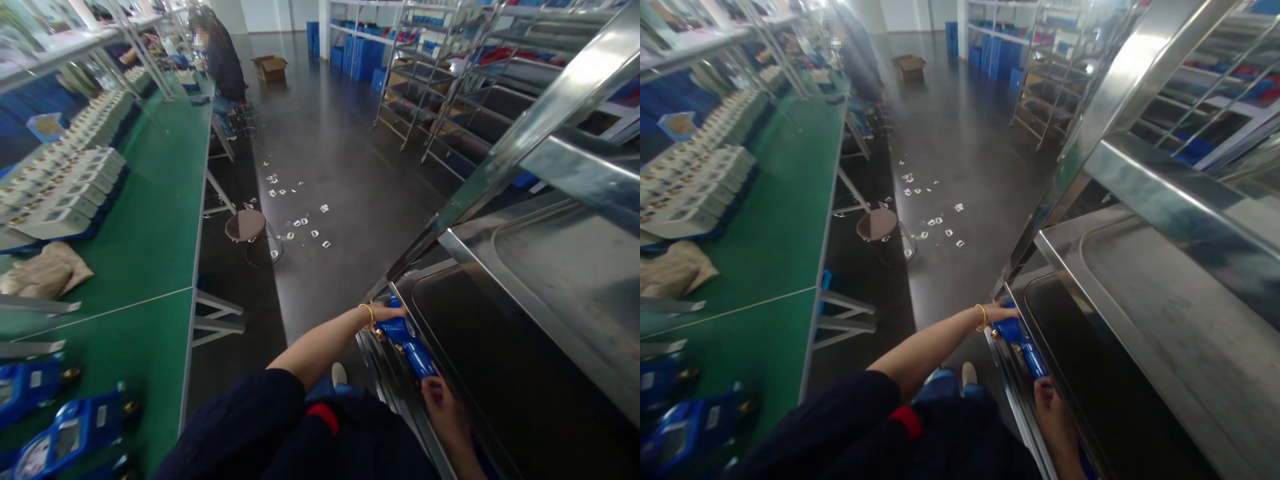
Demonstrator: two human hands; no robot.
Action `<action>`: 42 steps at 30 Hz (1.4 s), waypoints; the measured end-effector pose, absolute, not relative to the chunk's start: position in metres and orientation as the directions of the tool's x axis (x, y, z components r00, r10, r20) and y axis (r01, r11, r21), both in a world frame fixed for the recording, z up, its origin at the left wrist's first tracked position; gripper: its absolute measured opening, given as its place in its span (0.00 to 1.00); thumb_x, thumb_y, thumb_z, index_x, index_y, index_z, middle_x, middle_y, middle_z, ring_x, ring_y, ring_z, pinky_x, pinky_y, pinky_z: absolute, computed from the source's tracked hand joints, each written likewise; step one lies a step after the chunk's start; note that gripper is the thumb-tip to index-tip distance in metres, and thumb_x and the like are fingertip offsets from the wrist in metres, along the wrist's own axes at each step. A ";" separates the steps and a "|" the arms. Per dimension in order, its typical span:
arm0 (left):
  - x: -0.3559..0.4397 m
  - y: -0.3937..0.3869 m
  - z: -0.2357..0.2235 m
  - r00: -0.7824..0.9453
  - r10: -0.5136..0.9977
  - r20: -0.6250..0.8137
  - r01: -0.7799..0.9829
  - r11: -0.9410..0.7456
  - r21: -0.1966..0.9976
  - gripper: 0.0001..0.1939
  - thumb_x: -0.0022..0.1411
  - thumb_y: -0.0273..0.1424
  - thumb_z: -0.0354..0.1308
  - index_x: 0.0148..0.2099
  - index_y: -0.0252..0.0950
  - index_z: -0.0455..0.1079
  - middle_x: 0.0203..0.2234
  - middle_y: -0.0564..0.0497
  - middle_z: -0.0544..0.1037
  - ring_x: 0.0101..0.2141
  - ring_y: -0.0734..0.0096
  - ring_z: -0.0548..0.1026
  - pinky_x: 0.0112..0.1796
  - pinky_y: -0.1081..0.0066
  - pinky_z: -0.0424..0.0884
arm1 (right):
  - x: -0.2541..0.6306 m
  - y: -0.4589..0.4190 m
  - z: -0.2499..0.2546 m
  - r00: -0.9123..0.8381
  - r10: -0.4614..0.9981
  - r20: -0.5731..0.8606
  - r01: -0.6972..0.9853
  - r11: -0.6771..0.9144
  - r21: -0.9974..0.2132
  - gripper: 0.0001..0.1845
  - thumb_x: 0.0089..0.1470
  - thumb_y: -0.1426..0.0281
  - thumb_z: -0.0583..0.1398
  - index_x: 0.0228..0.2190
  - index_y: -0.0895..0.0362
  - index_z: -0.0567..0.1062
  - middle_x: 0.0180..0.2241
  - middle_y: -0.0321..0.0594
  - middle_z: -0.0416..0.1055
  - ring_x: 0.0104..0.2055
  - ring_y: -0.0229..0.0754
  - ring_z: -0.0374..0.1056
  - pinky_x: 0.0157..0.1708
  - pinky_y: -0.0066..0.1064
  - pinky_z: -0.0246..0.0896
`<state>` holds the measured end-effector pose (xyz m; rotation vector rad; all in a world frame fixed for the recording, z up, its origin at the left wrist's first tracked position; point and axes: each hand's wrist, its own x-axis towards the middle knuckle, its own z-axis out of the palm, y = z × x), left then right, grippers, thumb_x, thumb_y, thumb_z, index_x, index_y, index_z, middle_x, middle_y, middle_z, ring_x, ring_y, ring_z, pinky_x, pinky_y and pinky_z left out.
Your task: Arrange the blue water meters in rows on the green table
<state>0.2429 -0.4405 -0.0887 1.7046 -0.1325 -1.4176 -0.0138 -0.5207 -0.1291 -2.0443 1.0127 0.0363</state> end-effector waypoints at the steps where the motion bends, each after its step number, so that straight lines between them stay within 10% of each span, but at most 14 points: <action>1: 0.241 -0.427 -0.087 0.303 -0.582 -0.755 0.422 -0.628 0.654 0.28 0.46 0.46 0.69 0.43 0.31 0.73 0.32 0.43 0.78 0.32 0.57 0.77 0.27 0.65 0.75 | -0.016 -0.519 -0.124 0.702 -0.631 -0.329 -0.642 -0.363 -0.675 0.30 0.52 0.44 0.48 0.37 0.56 0.70 0.34 0.50 0.75 0.33 0.50 0.72 0.35 0.39 0.67; 6: 0.236 -0.337 -0.075 0.171 -0.630 -0.757 0.445 -0.637 0.630 0.27 0.46 0.48 0.65 0.44 0.36 0.73 0.31 0.46 0.79 0.28 0.61 0.77 0.21 0.71 0.71 | -0.019 -0.493 -0.096 0.858 -0.489 -0.158 -0.460 -0.594 -0.660 0.29 0.59 0.53 0.48 0.51 0.60 0.68 0.40 0.49 0.73 0.38 0.48 0.71 0.39 0.37 0.67; 12: 0.221 -0.211 -0.043 0.221 -0.607 -0.764 0.546 -0.572 0.612 0.32 0.45 0.48 0.64 0.49 0.35 0.71 0.31 0.48 0.80 0.23 0.70 0.74 0.16 0.78 0.62 | 0.056 -0.445 -0.048 0.984 0.096 0.147 0.150 -0.893 -0.425 0.35 0.57 0.58 0.57 0.60 0.62 0.59 0.59 0.54 0.60 0.61 0.56 0.55 0.60 0.48 0.52; 16: 0.202 -0.148 -0.017 0.286 -0.532 -0.797 0.594 -0.555 0.583 0.29 0.43 0.48 0.66 0.44 0.35 0.73 0.27 0.50 0.78 0.23 0.69 0.73 0.16 0.78 0.62 | 0.122 -0.383 -0.028 0.806 0.561 0.187 0.590 -0.737 -0.330 0.52 0.45 0.67 0.62 0.66 0.56 0.44 0.68 0.44 0.42 0.68 0.60 0.39 0.65 0.57 0.33; 20: 0.190 -0.089 -0.006 0.357 -0.474 -0.805 0.657 -0.485 0.577 0.27 0.32 0.46 0.73 0.33 0.37 0.72 0.21 0.56 0.74 0.22 0.70 0.71 0.16 0.76 0.65 | 0.165 -0.306 -0.046 0.480 0.837 0.261 0.866 -0.405 -0.294 0.58 0.30 0.76 0.57 0.65 0.51 0.46 0.66 0.41 0.50 0.64 0.61 0.51 0.64 0.62 0.24; 26: 0.171 0.021 0.010 0.566 -0.375 -0.734 0.685 -0.282 0.672 0.31 0.43 0.59 0.63 0.38 0.39 0.69 0.30 0.51 0.77 0.32 0.60 0.77 0.25 0.68 0.73 | 0.233 -0.200 -0.048 0.151 0.914 0.375 0.969 -0.061 -0.241 0.47 0.35 0.71 0.57 0.60 0.54 0.55 0.53 0.45 0.70 0.50 0.54 0.67 0.64 0.52 0.25; 30: 0.146 0.090 0.036 0.840 0.219 -0.497 0.541 -0.264 0.798 0.35 0.61 0.57 0.42 0.51 0.33 0.70 0.45 0.40 0.77 0.48 0.52 0.74 0.47 0.57 0.71 | 0.287 -0.121 -0.032 0.256 0.901 0.350 0.950 -0.168 -0.264 0.37 0.37 0.63 0.61 0.51 0.54 0.60 0.45 0.46 0.73 0.47 0.55 0.69 0.60 0.51 0.42; 34: 0.095 0.126 0.056 0.747 0.593 -0.300 0.456 -0.130 0.880 0.31 0.61 0.50 0.48 0.57 0.33 0.67 0.49 0.43 0.76 0.48 0.58 0.74 0.51 0.62 0.68 | 0.346 -0.034 -0.026 0.314 0.923 0.223 0.941 -0.270 -0.206 0.36 0.35 0.61 0.60 0.49 0.58 0.61 0.46 0.51 0.72 0.49 0.57 0.68 0.58 0.52 0.45; 42: 0.006 0.087 0.017 0.274 0.826 -0.492 0.282 0.420 0.862 0.30 0.52 0.57 0.58 0.49 0.43 0.73 0.43 0.48 0.79 0.46 0.57 0.75 0.52 0.60 0.68 | 0.390 0.128 -0.036 0.255 0.952 -0.171 0.967 -0.255 0.022 0.28 0.39 0.65 0.62 0.43 0.62 0.65 0.42 0.53 0.72 0.48 0.55 0.67 0.48 0.42 0.54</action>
